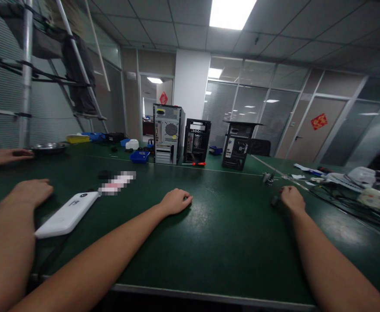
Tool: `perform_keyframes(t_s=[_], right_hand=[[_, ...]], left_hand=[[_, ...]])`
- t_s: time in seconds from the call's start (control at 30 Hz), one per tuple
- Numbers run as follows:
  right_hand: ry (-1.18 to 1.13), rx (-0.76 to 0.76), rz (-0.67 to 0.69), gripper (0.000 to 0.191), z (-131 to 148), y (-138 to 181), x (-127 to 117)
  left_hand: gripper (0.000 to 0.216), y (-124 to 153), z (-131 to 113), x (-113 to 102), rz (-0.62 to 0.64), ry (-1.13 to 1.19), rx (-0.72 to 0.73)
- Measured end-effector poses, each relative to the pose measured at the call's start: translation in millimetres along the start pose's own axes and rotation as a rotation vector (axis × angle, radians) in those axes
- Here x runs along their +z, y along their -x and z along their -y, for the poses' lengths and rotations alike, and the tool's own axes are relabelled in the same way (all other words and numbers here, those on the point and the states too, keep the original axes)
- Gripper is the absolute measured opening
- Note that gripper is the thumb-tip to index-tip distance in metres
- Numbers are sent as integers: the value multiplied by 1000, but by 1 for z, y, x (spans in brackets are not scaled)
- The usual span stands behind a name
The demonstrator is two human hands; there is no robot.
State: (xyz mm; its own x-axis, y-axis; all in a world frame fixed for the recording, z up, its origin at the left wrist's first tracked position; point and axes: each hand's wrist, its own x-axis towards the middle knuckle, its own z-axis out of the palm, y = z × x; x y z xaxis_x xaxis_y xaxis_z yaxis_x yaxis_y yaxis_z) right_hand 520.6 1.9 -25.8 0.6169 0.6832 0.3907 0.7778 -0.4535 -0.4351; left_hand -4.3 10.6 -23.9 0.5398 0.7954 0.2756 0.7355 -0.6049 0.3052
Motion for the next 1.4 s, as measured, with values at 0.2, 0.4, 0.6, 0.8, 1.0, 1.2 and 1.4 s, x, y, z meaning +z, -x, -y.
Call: perform_keyframes(t_s=[0.2, 0.4, 0.6, 0.8, 1.0, 1.2, 1.4], right_hand=[[69, -63, -33, 50, -16, -3, -26], [110, -194, 62, 46, -24, -11, -24], [87, -201, 152, 47, -26, -8, -17], [56, -212, 124, 47, -23, -5, -15], [65, -203, 132, 46, -25, -8, -10], [55, -172, 122, 48, -26, -6, -6], [24, -136, 112, 48, -23, -3, -6]], left_hand=[[42, 1, -1, -3, -4, 12, 4], [43, 2, -1, -3, 0, 31, 7], [43, 1, -1, -3, 9, 35, -7], [43, 0, 0, -2, 6, 34, 0], [44, 0, 1, -1, 8, 33, 3], [43, 0, 2, 0, 2, 32, 3], [44, 0, 4, -1, 14, 52, 13]])
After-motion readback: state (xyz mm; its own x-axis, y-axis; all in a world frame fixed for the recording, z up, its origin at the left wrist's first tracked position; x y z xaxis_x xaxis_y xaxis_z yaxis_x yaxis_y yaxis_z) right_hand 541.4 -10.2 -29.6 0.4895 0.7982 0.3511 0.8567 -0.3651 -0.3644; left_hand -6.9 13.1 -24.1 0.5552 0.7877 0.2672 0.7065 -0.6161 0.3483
